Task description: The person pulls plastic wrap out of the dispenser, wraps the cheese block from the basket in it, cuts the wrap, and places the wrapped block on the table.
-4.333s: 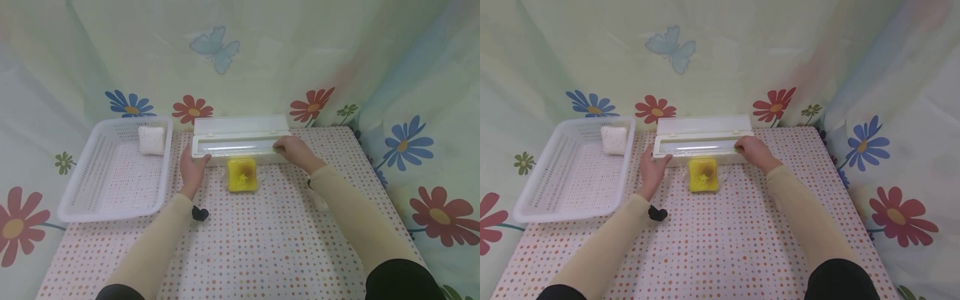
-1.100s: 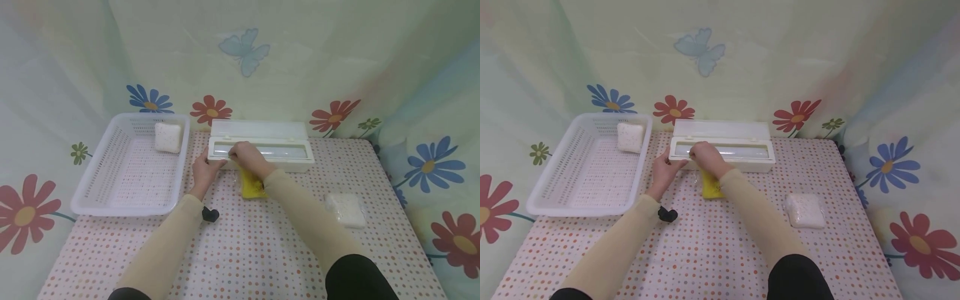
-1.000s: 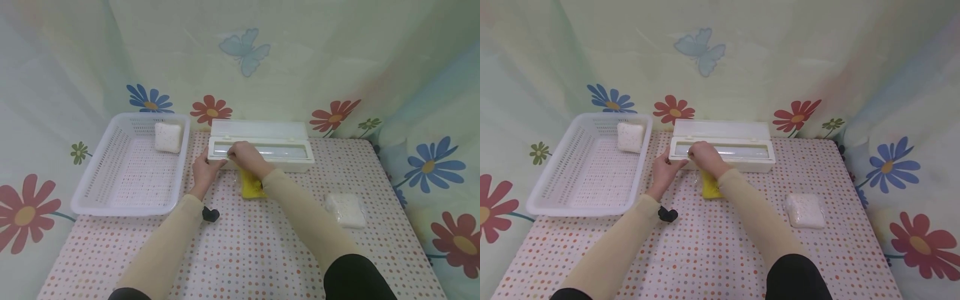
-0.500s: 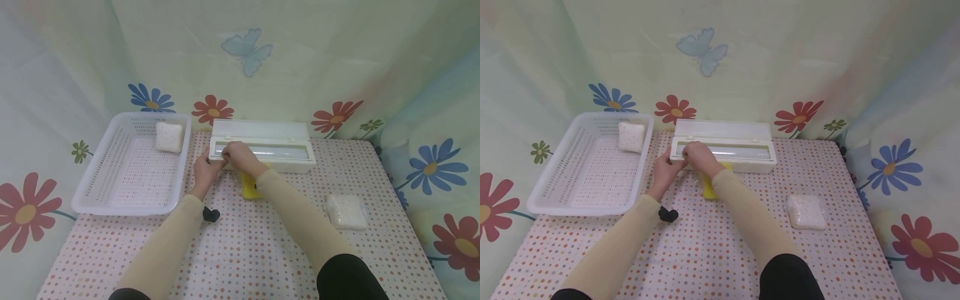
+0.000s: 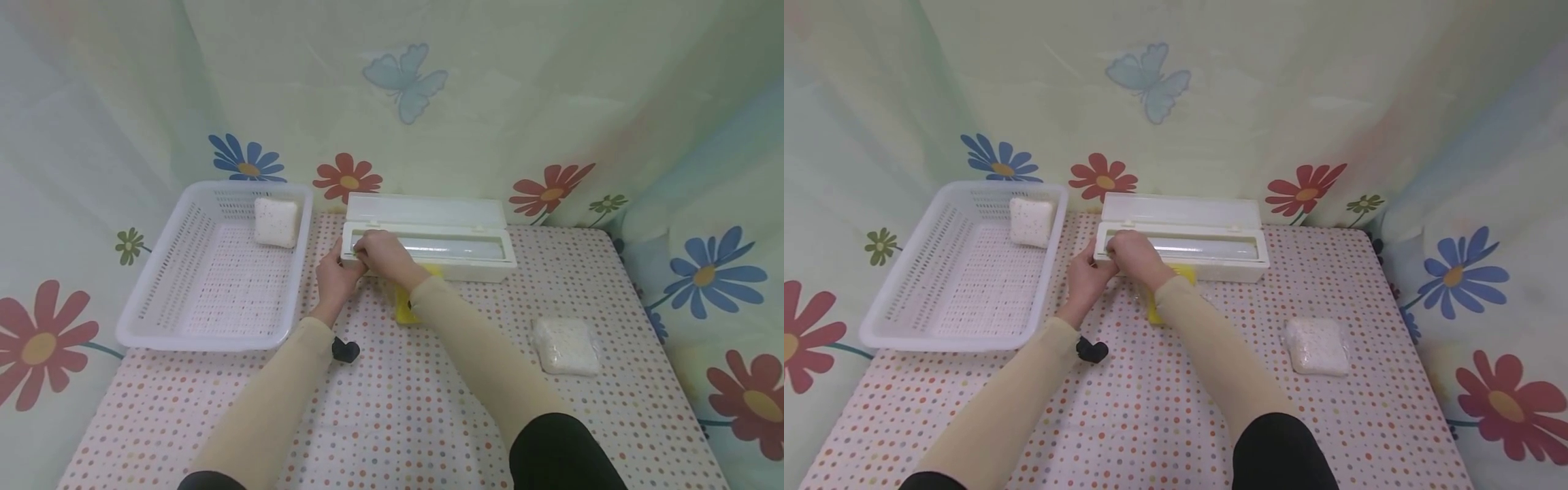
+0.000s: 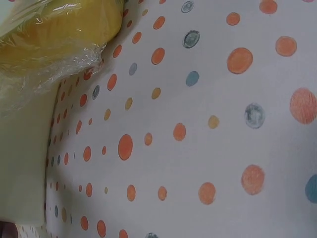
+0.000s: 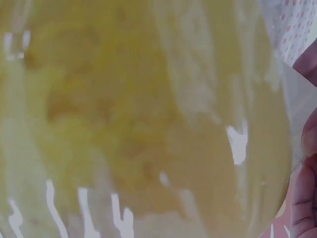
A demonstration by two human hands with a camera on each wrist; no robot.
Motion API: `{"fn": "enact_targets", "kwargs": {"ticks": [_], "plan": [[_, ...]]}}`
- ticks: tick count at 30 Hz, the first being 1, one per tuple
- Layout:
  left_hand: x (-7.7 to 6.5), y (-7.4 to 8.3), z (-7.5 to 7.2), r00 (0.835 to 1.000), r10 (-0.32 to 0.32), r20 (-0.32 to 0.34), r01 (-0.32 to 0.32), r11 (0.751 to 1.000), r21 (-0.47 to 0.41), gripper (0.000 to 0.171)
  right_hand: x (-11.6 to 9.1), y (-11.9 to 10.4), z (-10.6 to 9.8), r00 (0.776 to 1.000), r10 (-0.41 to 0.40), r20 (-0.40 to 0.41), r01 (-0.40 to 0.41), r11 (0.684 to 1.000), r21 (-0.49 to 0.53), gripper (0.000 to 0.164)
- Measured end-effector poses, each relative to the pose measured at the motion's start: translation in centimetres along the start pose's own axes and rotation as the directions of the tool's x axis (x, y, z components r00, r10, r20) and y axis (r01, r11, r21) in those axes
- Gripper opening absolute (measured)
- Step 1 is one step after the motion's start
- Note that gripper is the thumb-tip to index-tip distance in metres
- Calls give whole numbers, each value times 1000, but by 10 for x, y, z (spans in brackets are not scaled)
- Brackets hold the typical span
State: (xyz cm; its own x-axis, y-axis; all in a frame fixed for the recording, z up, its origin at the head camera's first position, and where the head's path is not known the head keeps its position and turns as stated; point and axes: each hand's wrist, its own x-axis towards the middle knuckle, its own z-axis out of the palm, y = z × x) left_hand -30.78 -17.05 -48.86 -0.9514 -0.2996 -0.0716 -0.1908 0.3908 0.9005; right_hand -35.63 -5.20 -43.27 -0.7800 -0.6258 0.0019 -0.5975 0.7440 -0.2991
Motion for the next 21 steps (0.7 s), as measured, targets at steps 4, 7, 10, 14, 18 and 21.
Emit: {"fn": "enact_targets", "kwargs": {"ticks": [4, 7, 10, 14, 18, 21], "plan": [[0, 0, 1, 1000, -1, -7, 1, 1000, 12, 78, 1, -3, 3, 1000, 6, -26, -6, 1000, 0, 19], [-1, 0, 2, 1000, -24, 1, 24, 999, 22, 69, 2, -6, 7, 998, -34, -55, 33, 999, -7, 19], [-2, 0, 3, 1000, -23, 3, 23, 998, 52, 67, 4, -9, 11, 993, -72, -96, 71, 997, -19, 19], [-1, 2, 2, 1000, -1, -10, 2, 998, 69, 71, 7, -10, 12, 987, -84, -137, 82, 996, -19, 18], [0, 2, 0, 1000, -5, -3, 5, 998, 57, 76, 9, -10, 12, 989, -81, -127, 79, 997, -17, 18], [1, 1, -1, 1000, -10, 8, 9, 998, 64, 76, 10, -11, 14, 991, -68, -118, 68, 998, -8, 18]]}}
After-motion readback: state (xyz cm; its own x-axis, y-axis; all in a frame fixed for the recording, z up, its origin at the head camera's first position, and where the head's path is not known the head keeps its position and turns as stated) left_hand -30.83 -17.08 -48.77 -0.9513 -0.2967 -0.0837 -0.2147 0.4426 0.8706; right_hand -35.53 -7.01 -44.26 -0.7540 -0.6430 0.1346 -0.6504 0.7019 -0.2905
